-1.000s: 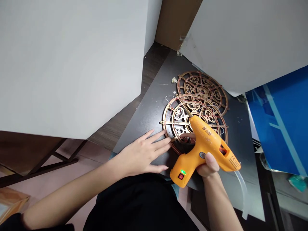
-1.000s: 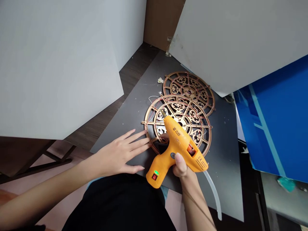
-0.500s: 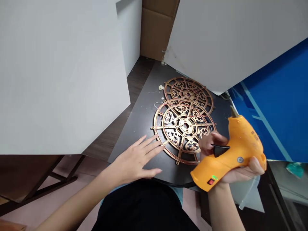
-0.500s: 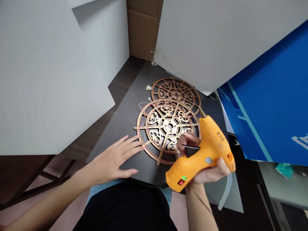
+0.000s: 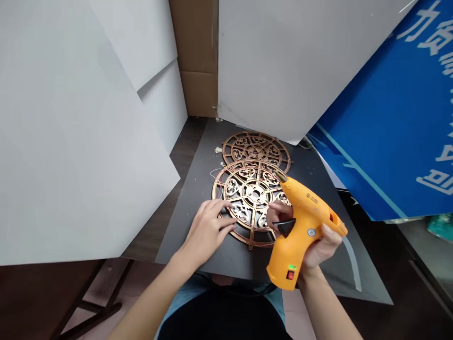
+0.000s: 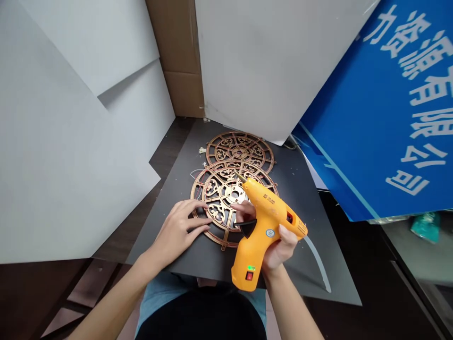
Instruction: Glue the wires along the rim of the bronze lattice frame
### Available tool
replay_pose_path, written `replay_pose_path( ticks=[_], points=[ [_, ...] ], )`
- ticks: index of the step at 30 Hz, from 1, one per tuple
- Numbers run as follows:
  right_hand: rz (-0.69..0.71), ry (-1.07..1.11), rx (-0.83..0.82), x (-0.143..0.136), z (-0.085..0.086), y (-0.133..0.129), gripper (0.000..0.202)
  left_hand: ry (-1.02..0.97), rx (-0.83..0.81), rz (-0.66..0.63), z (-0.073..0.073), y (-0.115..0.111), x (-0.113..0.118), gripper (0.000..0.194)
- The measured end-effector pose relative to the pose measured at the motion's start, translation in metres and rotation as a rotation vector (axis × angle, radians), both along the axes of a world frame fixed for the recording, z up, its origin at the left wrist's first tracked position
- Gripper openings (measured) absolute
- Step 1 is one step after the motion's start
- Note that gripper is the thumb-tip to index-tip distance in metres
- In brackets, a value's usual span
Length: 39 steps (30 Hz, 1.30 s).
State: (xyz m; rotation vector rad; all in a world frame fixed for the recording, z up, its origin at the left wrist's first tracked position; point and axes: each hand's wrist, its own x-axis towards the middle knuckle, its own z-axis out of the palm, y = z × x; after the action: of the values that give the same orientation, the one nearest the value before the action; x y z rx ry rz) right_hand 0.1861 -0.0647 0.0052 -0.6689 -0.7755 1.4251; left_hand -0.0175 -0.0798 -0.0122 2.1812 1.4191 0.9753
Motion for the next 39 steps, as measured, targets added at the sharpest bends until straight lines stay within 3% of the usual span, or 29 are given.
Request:
replay_pose_path(
  ticks=[12,17,23,31,34,39],
  points=[
    [0.03,0.031,0.041,-0.002,-0.002,0.0,0.043,-0.556,-0.143,0.278,0.017,0.002,-0.016,0.008],
    [0.131,0.068,0.065,-0.002,-0.006,-0.001,0.04,-0.8,-0.278,0.278,0.026,0.004,0.001,0.018],
    [0.151,0.074,0.055,-0.002,-0.006,-0.002,0.04,-1.004,-0.325,0.328,0.033,0.0,0.027,0.015],
    [0.206,0.078,0.021,-0.002,-0.008,-0.003,0.034,-1.053,-0.488,0.235,0.043,-0.011,0.045,0.03],
    [0.204,0.056,0.002,-0.003,-0.007,-0.003,0.031,-0.903,-0.37,0.185,0.045,-0.012,0.047,0.029],
    [0.237,0.016,-0.023,-0.004,-0.006,-0.003,0.03,-0.621,-0.122,0.261,0.048,-0.014,0.042,0.004]
  ],
)
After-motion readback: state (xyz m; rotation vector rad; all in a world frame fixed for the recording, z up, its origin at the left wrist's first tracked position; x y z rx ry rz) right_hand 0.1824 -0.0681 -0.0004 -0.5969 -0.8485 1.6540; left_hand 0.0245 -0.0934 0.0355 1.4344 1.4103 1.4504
